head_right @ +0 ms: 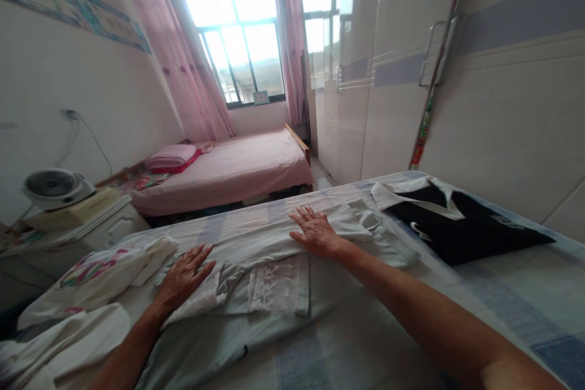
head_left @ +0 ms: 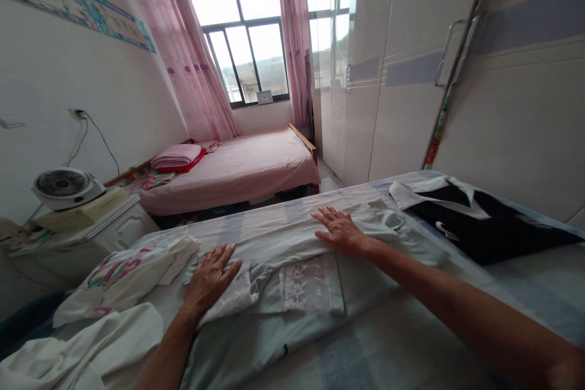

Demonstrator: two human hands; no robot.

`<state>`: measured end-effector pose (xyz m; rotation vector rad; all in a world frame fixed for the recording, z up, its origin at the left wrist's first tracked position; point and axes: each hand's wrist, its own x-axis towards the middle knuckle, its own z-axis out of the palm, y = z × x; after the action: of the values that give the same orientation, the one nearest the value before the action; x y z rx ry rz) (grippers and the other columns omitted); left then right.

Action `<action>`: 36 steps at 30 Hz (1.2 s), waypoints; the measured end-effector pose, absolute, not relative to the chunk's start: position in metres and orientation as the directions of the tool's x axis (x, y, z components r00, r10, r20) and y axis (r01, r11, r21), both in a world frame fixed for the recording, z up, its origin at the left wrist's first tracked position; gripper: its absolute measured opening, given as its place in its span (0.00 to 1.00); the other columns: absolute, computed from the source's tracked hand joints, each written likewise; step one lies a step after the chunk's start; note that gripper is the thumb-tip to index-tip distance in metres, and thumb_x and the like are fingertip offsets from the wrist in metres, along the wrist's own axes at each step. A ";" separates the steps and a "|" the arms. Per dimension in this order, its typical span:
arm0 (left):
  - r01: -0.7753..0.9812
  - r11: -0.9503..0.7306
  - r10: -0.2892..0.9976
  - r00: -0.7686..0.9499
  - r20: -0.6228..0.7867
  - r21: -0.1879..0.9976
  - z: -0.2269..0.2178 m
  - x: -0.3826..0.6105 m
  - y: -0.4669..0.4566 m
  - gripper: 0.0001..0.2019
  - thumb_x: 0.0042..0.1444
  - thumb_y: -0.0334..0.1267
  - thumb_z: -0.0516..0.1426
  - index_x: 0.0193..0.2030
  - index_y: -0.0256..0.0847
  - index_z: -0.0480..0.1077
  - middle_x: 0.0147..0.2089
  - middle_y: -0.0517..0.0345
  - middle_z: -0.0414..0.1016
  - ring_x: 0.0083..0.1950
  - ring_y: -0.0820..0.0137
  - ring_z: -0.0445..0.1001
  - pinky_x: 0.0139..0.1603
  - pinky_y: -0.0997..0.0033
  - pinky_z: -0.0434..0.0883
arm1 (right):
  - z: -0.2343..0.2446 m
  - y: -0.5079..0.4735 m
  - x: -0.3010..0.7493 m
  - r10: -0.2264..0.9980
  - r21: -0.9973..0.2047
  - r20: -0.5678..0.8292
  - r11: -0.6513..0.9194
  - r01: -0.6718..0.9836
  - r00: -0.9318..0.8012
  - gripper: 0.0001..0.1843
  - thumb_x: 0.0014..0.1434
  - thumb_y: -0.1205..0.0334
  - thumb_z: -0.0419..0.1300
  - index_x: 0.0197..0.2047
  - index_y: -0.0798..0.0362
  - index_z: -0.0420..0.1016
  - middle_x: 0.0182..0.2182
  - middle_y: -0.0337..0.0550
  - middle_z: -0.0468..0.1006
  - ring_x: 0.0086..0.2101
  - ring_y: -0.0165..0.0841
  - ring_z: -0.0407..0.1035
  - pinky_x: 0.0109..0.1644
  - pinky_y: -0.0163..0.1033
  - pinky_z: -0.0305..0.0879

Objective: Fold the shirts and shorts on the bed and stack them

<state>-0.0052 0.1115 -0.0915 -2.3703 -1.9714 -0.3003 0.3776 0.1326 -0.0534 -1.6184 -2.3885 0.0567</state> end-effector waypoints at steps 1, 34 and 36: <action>0.977 -0.192 0.968 0.174 0.179 0.091 -0.092 -0.005 0.112 0.30 0.61 0.54 0.45 0.65 0.41 0.60 0.67 0.48 0.57 0.69 0.58 0.52 0.67 0.54 0.50 | -0.059 0.137 0.379 0.930 -0.171 0.138 0.361 0.916 -0.341 0.33 0.63 0.44 0.42 0.67 0.47 0.54 0.67 0.46 0.50 0.65 0.44 0.43 0.65 0.56 0.41; 0.904 0.032 0.996 -0.062 0.058 0.427 -0.020 -0.036 0.039 0.16 0.55 0.46 0.52 0.25 0.40 0.74 0.27 0.55 0.75 0.31 0.68 0.71 0.35 0.73 0.63 | -0.034 0.065 0.192 0.920 -0.818 0.209 0.351 0.455 -0.333 0.10 0.52 0.56 0.55 0.28 0.53 0.71 0.24 0.37 0.72 0.27 0.28 0.63 0.33 0.33 0.56; 0.893 0.004 0.995 -0.050 0.090 0.449 -0.018 -0.037 0.035 0.19 0.57 0.49 0.48 0.29 0.40 0.74 0.29 0.54 0.76 0.32 0.67 0.72 0.36 0.72 0.64 | -0.036 0.068 0.190 0.929 -0.932 0.202 0.279 0.229 -0.310 0.12 0.52 0.52 0.56 0.28 0.52 0.69 0.22 0.35 0.69 0.25 0.27 0.60 0.30 0.33 0.56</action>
<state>-0.0368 0.0351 -0.0181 -2.3206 -2.3879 -0.6786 0.1901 0.0675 -0.0355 -1.0615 -1.7306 1.0766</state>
